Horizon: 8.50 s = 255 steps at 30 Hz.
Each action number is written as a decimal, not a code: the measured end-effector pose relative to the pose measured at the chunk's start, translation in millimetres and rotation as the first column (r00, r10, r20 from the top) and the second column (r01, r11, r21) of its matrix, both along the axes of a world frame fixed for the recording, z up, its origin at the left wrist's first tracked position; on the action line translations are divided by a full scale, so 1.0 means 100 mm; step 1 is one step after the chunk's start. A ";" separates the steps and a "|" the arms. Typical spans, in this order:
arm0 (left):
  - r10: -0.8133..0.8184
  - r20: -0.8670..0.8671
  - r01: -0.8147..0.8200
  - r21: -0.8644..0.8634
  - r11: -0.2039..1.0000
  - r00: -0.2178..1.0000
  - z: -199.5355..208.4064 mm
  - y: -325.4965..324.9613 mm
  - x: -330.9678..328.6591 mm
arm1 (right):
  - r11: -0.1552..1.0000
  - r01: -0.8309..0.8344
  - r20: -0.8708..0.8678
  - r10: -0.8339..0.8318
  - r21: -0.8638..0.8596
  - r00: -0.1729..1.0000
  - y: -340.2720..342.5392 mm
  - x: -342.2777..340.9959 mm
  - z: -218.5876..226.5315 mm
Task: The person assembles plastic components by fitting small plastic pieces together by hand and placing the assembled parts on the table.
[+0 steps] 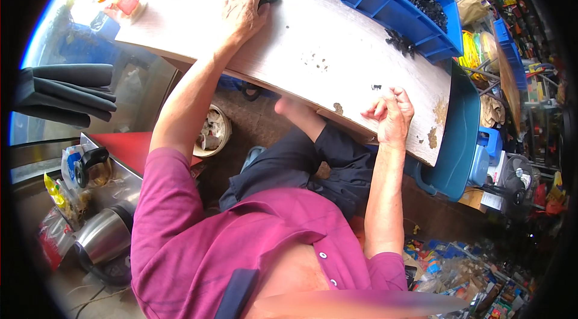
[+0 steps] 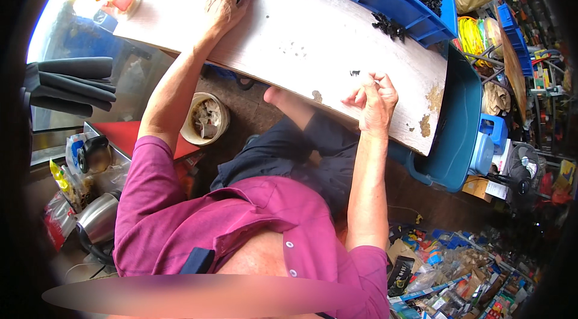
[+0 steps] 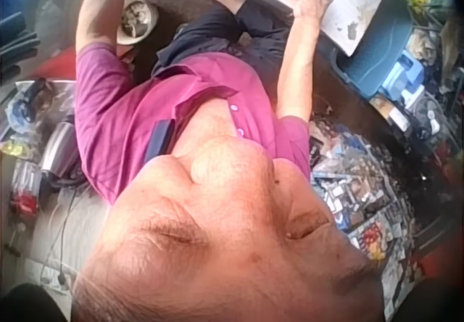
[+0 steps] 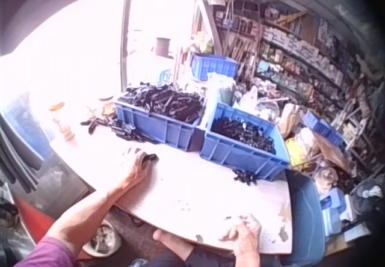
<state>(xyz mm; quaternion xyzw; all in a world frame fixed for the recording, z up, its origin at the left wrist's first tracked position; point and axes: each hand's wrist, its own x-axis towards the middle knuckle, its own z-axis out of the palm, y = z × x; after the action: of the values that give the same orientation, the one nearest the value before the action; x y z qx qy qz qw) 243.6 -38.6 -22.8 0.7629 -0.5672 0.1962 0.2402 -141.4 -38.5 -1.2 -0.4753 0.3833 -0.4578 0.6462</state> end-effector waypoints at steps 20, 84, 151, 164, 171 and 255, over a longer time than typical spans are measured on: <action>-0.251 -0.319 0.256 -0.027 0.966 0.914 0.22 0.33 -0.79 | 0.997 0.066 -0.036 -0.068 -0.046 0.997 0.01 0.05 0.05; -0.239 -0.829 0.263 -0.412 0.873 -0.505 0.31 0.57 -2.22 | 0.991 0.129 -0.117 -0.130 -0.017 0.985 0.18 0.32 0.11; -0.682 -0.060 0.680 -0.049 0.731 0.729 0.22 0.01 -0.94 | 0.880 0.475 -0.675 -0.352 -0.003 0.648 -1.26 0.08 0.25; -0.572 -0.145 0.498 -0.354 0.792 0.807 0.27 0.04 -0.94 | 0.924 0.362 -0.707 -0.337 -0.122 0.621 -1.27 0.10 0.21; -0.480 -0.861 0.309 -0.416 0.855 0.170 -0.06 0.31 -1.76 | 0.988 0.117 -0.465 -0.059 0.097 0.883 -0.83 0.00 0.26; -0.189 -0.869 0.209 -0.312 0.927 -0.458 0.29 0.42 -2.16 | 0.993 -0.065 -0.166 0.080 0.095 0.983 0.02 0.26 0.19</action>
<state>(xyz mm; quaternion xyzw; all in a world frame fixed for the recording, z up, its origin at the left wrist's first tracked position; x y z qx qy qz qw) 27.8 3.0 6.3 0.4535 -0.2425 -0.5819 0.6300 -115.3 -36.7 17.6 -0.4968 0.4395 -0.3742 0.6481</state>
